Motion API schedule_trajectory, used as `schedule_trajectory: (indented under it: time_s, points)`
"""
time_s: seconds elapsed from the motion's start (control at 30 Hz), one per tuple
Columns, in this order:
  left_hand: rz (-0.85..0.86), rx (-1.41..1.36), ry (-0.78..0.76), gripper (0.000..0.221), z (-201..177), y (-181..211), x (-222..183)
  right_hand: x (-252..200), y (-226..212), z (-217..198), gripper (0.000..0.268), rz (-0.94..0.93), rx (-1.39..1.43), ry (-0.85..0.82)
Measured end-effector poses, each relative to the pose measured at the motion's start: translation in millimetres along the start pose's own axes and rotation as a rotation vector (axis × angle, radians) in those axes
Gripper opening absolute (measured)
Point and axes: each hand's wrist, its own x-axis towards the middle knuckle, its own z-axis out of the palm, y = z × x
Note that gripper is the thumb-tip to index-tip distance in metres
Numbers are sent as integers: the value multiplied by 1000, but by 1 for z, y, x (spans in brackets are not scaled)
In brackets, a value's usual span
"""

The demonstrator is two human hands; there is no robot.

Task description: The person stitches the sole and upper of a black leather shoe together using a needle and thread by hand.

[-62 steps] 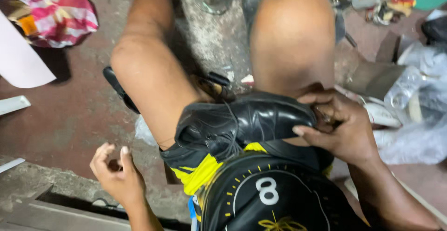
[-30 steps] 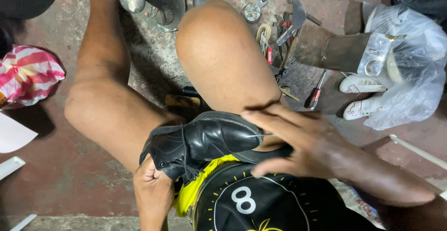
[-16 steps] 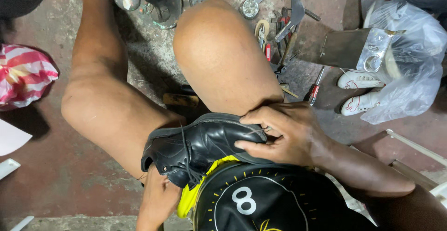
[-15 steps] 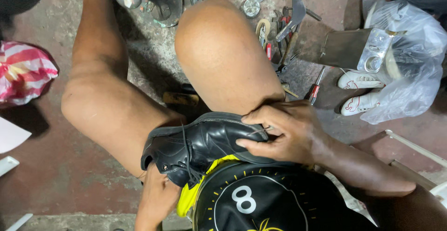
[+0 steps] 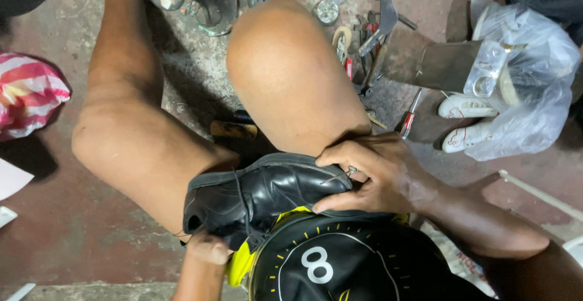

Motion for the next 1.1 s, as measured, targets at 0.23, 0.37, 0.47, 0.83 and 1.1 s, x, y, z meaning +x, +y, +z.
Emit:
schedule_trajectory:
  time_s: [0.23, 0.37, 0.47, 0.83, 1.1]
  points:
    - [37, 212, 134, 74, 8, -16, 36, -9, 5, 2, 66, -85, -20, 17]
    - [88, 234, 168, 75, 12, -19, 44, -8, 1, -5, 66, -147, -10, 24]
    - [106, 238, 178, 76, 10, -22, 44, -18, 8, -24, 17, 34, 139, 102]
    - [181, 270, 256, 79, -7, -22, 20, -65, -6, -23, 36, 2, 346, -30]
    - [191, 286, 240, 81, -11, -23, 22, -67, -16, -13, 44, -112, 221, -44]
